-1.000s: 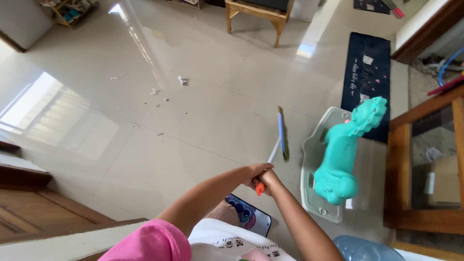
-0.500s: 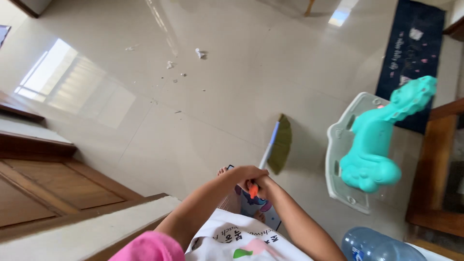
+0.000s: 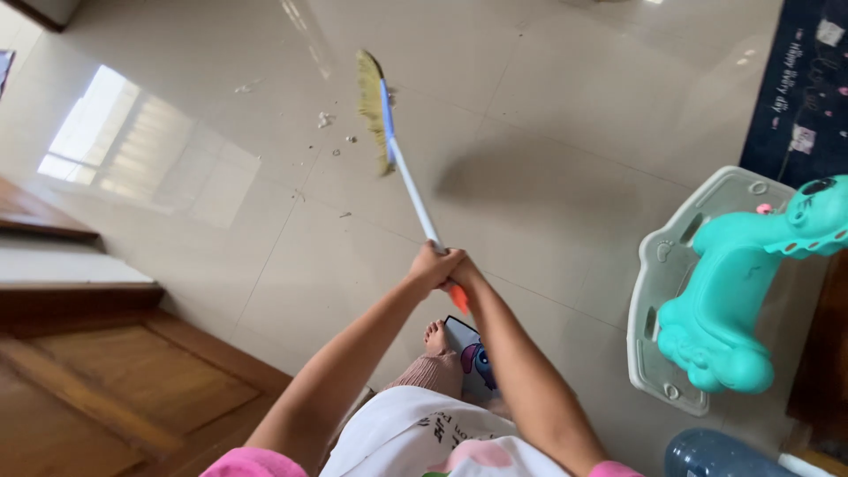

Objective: The recorder sweeps the floor using a broom in a home environment.

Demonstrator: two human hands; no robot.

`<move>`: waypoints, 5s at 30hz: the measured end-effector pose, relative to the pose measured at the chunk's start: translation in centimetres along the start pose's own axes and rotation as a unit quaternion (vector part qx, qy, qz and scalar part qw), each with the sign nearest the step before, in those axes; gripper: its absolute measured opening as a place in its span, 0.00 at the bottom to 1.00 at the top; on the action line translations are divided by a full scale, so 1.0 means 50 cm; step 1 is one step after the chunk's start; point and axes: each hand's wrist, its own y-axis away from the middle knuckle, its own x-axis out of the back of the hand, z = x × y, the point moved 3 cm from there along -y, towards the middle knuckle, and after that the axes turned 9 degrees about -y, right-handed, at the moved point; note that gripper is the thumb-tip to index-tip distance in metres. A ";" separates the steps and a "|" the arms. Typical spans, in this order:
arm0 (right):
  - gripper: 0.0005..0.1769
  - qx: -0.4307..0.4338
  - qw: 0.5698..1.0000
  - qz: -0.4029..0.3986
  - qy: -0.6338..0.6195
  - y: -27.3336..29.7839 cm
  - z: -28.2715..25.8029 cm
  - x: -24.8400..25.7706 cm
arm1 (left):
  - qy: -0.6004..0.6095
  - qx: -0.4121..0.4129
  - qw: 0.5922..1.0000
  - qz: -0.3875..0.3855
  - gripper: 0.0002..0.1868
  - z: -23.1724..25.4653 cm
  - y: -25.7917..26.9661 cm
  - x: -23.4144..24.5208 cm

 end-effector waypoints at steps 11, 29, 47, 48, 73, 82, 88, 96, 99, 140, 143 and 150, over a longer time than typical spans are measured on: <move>0.11 0.090 0.962 0.258 0.015 0.187 -0.268 0.372 | 0.058 -0.042 0.951 -0.300 0.35 0.267 -0.064 -0.360; 0.10 -0.171 0.958 0.188 -0.130 -0.210 -0.381 0.301 | 0.095 0.165 0.958 -0.215 0.26 0.367 -0.400 -0.211; 0.08 0.008 0.998 0.059 -0.016 -0.178 -0.899 0.451 | 0.054 -0.015 0.996 -0.065 0.24 0.806 -0.479 -0.346; 0.09 0.037 0.990 0.106 0.086 -0.143 -0.929 0.471 | 0.104 -0.012 0.987 -0.122 0.25 0.818 -0.472 -0.379; 0.13 -0.204 0.968 0.139 -0.052 -0.627 -0.965 0.376 | 0.133 0.145 0.966 -0.165 0.28 0.821 -0.876 -0.157; 0.12 -0.166 0.975 0.009 -0.150 -0.717 -1.266 0.331 | 0.110 0.089 0.990 -0.006 0.27 1.122 -0.962 -0.063; 0.10 -0.059 0.990 0.029 0.121 -0.622 -1.478 0.462 | 0.196 0.075 0.978 -0.024 0.20 1.283 -0.985 -0.211; 0.23 0.006 0.862 0.222 0.455 -0.553 -1.698 0.868 | 0.203 0.088 0.954 -0.203 0.20 1.511 -1.055 -0.611; 0.16 -0.062 0.922 0.196 0.328 -0.656 -1.732 1.070 | 0.173 0.072 0.962 -0.197 0.19 1.574 -1.147 -0.720; 0.17 -0.133 0.978 0.088 0.131 -0.636 -1.761 0.881 | 0.402 0.117 0.896 -0.150 0.24 1.590 -1.047 -0.615; 0.19 -0.171 0.974 0.116 0.090 -0.644 -1.711 0.944 | 0.358 0.146 0.909 -0.155 0.25 1.549 -1.083 -0.665; 0.19 -0.271 0.954 0.067 0.114 -0.662 -1.566 0.847 | 0.397 0.179 0.890 -0.132 0.27 1.322 -1.151 -0.640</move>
